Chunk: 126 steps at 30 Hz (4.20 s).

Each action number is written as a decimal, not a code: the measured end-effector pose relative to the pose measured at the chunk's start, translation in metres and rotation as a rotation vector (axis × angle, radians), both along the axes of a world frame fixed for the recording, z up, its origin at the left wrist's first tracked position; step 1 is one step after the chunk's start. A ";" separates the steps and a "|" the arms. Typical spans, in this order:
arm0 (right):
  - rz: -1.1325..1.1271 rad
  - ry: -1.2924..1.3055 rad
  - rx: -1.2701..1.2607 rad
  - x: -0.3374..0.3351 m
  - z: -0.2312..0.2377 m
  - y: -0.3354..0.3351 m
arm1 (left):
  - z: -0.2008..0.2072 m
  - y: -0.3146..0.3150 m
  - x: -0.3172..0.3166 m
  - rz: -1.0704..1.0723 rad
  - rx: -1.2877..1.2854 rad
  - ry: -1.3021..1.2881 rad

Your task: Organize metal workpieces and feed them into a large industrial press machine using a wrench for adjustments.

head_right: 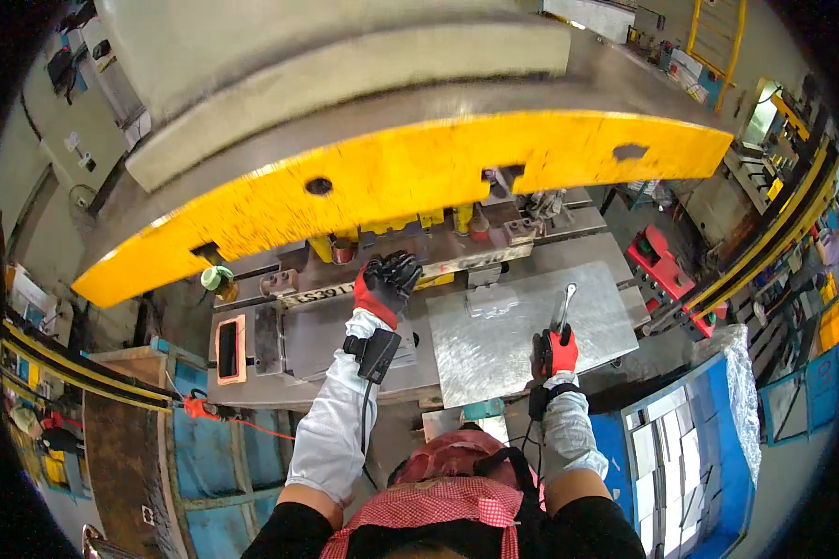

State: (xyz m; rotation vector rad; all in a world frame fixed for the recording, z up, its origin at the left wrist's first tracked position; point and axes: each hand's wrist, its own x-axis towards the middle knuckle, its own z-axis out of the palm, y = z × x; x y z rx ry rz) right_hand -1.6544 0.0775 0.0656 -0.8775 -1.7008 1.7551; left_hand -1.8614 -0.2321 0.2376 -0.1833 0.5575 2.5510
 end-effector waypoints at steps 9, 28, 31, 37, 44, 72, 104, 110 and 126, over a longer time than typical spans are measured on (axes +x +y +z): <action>-0.022 -0.044 -0.021 -0.004 0.043 -0.022 | -0.019 -0.006 -0.013 -0.160 0.192 0.203; 0.542 0.276 0.019 -0.065 0.189 -0.106 | -0.027 -0.032 0.014 -0.010 -0.096 0.153; 0.819 0.188 0.067 -0.125 0.238 -0.123 | -0.024 -0.028 0.039 0.019 -0.077 0.152; 1.035 -0.005 -0.225 -0.196 0.222 -0.119 | -0.009 -0.053 0.091 0.174 -1.401 1.073; 1.273 -0.027 -0.182 -0.039 0.194 -0.085 | -0.054 -0.254 0.237 0.039 -2.050 1.037; 1.368 -0.063 0.198 -0.130 0.142 -0.100 | -0.069 -0.175 0.224 -0.068 -0.663 0.191; 1.102 -0.073 -0.326 -0.055 0.238 -0.082 | -0.008 -0.042 -0.091 0.178 -1.326 1.619; 1.272 0.274 0.078 -0.088 0.217 -0.083 | -0.056 -0.079 -0.099 0.111 -1.320 1.215; 1.157 -0.008 -0.295 -0.083 0.239 -0.090 | 0.006 -0.016 -0.006 0.073 -0.053 0.161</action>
